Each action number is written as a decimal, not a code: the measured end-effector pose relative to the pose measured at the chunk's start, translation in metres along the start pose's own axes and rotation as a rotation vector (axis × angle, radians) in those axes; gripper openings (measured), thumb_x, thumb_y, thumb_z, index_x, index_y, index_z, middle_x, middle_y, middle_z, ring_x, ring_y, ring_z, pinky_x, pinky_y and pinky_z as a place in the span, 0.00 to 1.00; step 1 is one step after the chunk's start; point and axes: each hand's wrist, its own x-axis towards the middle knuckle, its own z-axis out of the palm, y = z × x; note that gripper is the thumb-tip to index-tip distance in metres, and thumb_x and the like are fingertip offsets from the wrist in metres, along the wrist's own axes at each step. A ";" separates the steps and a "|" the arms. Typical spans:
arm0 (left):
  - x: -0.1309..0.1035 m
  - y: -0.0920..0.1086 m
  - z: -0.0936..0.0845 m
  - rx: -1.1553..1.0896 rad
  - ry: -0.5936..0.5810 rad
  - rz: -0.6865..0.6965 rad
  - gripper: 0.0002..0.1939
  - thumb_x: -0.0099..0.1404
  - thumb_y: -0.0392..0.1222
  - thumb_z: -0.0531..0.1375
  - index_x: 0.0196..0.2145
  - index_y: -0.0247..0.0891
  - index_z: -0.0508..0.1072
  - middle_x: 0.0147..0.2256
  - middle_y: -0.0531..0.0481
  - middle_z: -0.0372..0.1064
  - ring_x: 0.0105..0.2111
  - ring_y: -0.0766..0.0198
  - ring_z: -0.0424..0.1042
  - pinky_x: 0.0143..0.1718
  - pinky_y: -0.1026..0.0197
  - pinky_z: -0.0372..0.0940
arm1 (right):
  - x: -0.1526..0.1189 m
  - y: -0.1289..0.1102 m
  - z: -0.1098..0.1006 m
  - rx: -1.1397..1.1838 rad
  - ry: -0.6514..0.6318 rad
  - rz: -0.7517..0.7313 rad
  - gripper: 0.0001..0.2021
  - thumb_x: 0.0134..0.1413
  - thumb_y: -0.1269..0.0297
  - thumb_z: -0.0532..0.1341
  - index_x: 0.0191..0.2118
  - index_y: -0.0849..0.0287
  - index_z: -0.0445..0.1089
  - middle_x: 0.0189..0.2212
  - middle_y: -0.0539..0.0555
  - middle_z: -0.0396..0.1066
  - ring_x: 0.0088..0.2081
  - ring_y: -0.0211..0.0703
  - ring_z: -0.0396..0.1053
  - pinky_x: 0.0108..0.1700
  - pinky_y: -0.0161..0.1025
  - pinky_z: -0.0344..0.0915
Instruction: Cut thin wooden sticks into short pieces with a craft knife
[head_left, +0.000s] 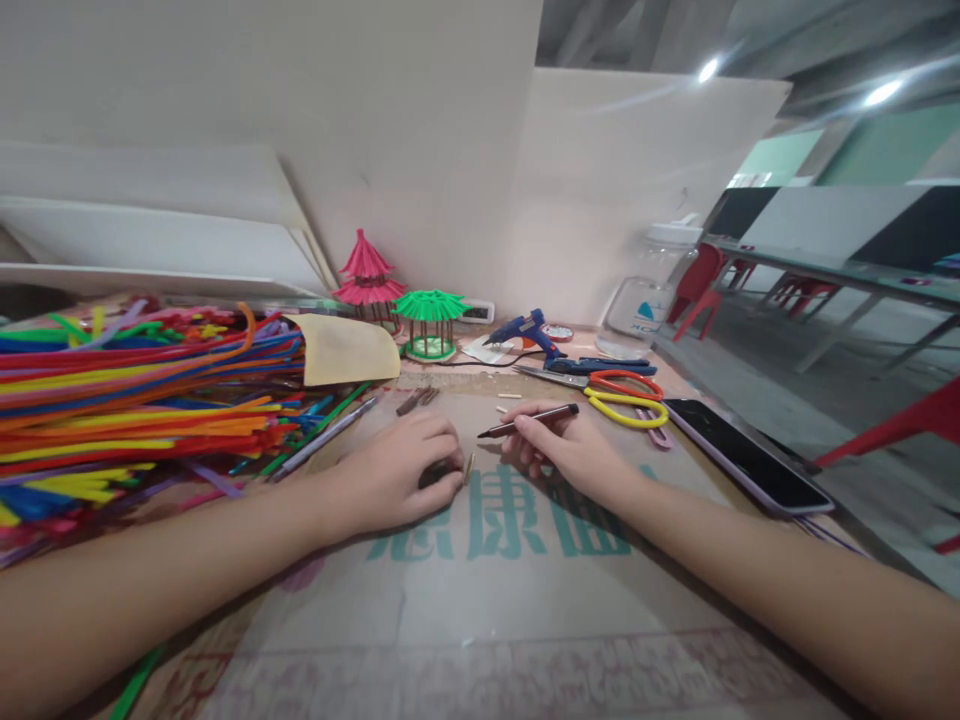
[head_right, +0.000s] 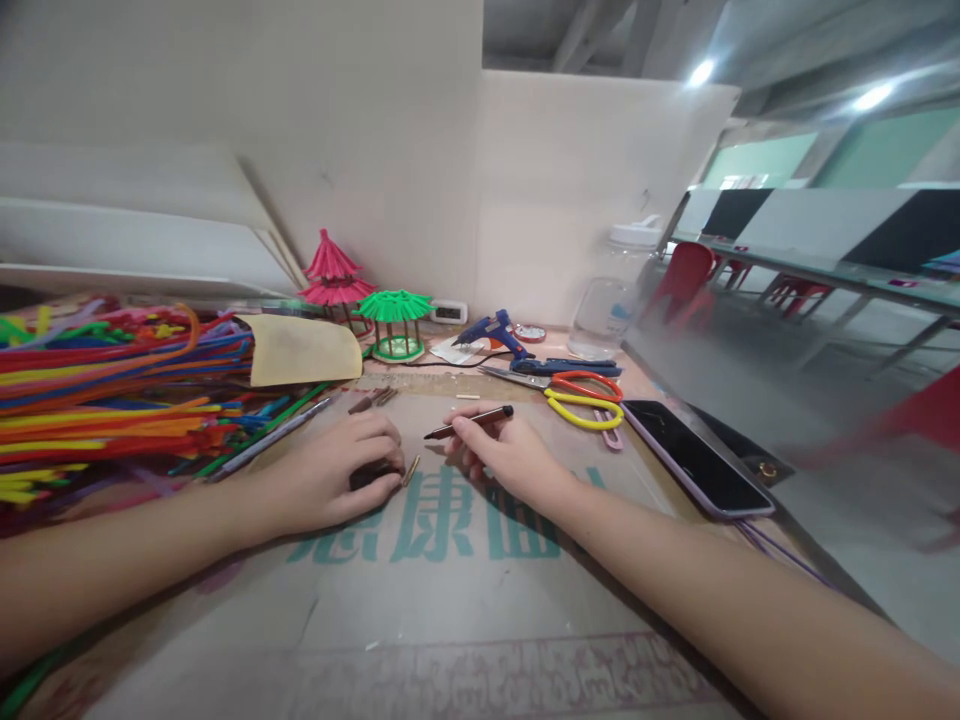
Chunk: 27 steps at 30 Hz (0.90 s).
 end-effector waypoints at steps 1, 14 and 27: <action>0.000 0.000 -0.001 0.008 0.000 0.011 0.07 0.70 0.41 0.56 0.36 0.38 0.73 0.37 0.47 0.70 0.41 0.58 0.68 0.47 0.54 0.62 | -0.001 0.000 -0.001 -0.006 0.000 -0.018 0.18 0.56 0.47 0.64 0.40 0.58 0.70 0.27 0.51 0.74 0.22 0.36 0.67 0.23 0.34 0.66; -0.005 -0.004 0.000 0.147 0.058 0.183 0.15 0.70 0.34 0.52 0.41 0.38 0.79 0.33 0.47 0.74 0.34 0.60 0.72 0.37 0.59 0.64 | -0.008 -0.006 -0.002 -0.040 -0.006 -0.030 0.11 0.53 0.56 0.67 0.38 0.57 0.71 0.28 0.50 0.75 0.23 0.35 0.69 0.23 0.32 0.65; -0.003 -0.006 0.001 0.142 0.043 0.225 0.16 0.69 0.33 0.53 0.44 0.38 0.80 0.32 0.47 0.73 0.32 0.61 0.72 0.35 0.61 0.64 | -0.011 -0.010 -0.001 -0.150 -0.026 0.005 0.08 0.56 0.58 0.64 0.36 0.57 0.71 0.27 0.51 0.77 0.24 0.37 0.72 0.26 0.34 0.68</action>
